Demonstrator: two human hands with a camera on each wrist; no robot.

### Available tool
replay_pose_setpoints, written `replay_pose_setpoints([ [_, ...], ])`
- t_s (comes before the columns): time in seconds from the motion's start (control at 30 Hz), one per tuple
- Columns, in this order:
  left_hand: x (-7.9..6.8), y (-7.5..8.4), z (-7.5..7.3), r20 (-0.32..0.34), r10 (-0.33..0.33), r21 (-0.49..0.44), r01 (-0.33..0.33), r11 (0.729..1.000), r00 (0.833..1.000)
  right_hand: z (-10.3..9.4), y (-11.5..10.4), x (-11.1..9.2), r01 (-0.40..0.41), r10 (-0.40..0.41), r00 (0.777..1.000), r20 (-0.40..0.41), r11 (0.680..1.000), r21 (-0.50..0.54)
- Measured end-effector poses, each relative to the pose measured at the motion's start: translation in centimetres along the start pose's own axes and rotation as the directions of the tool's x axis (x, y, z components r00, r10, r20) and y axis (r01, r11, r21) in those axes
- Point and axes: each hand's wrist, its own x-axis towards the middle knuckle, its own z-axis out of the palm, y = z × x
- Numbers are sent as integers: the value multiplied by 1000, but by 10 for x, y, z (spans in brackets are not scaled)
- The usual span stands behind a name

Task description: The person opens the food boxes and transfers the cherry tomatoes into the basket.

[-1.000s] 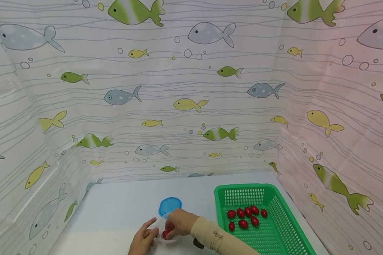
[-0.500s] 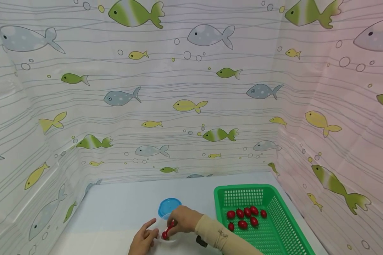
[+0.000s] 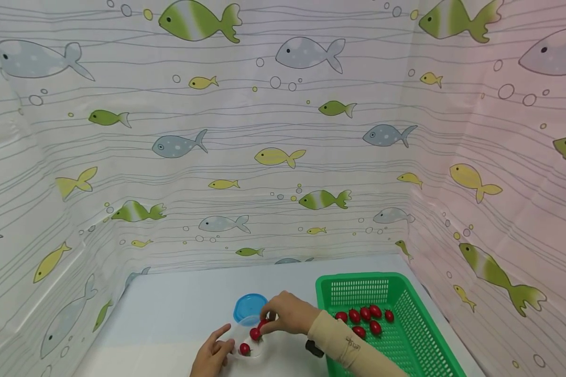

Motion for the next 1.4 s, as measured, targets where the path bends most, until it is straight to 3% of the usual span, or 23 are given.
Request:
replay_pose_setpoints([
  [0.3,1,-2,1,0,-5,-12,5,1000,1000,-24,15,-29,-52,61,996,-67,991,124],
  [0.47,2,-2,1,0,-5,-12,5,1000,1000,-34,23,-41,-75,90,990,-108,988,138],
  [0.77,1,-1,0,-10,-3,7,3,1000,1000,-60,40,-66,-34,51,973,-224,996,80],
  [0.9,1,-2,1,-15,-11,12,11,1000,1000,-71,46,-78,-63,78,962,-261,996,67],
  [1.4,0,-2,2,-12,-3,-8,3,1000,1000,-81,78,-120,-93,109,954,-280,993,71],
])
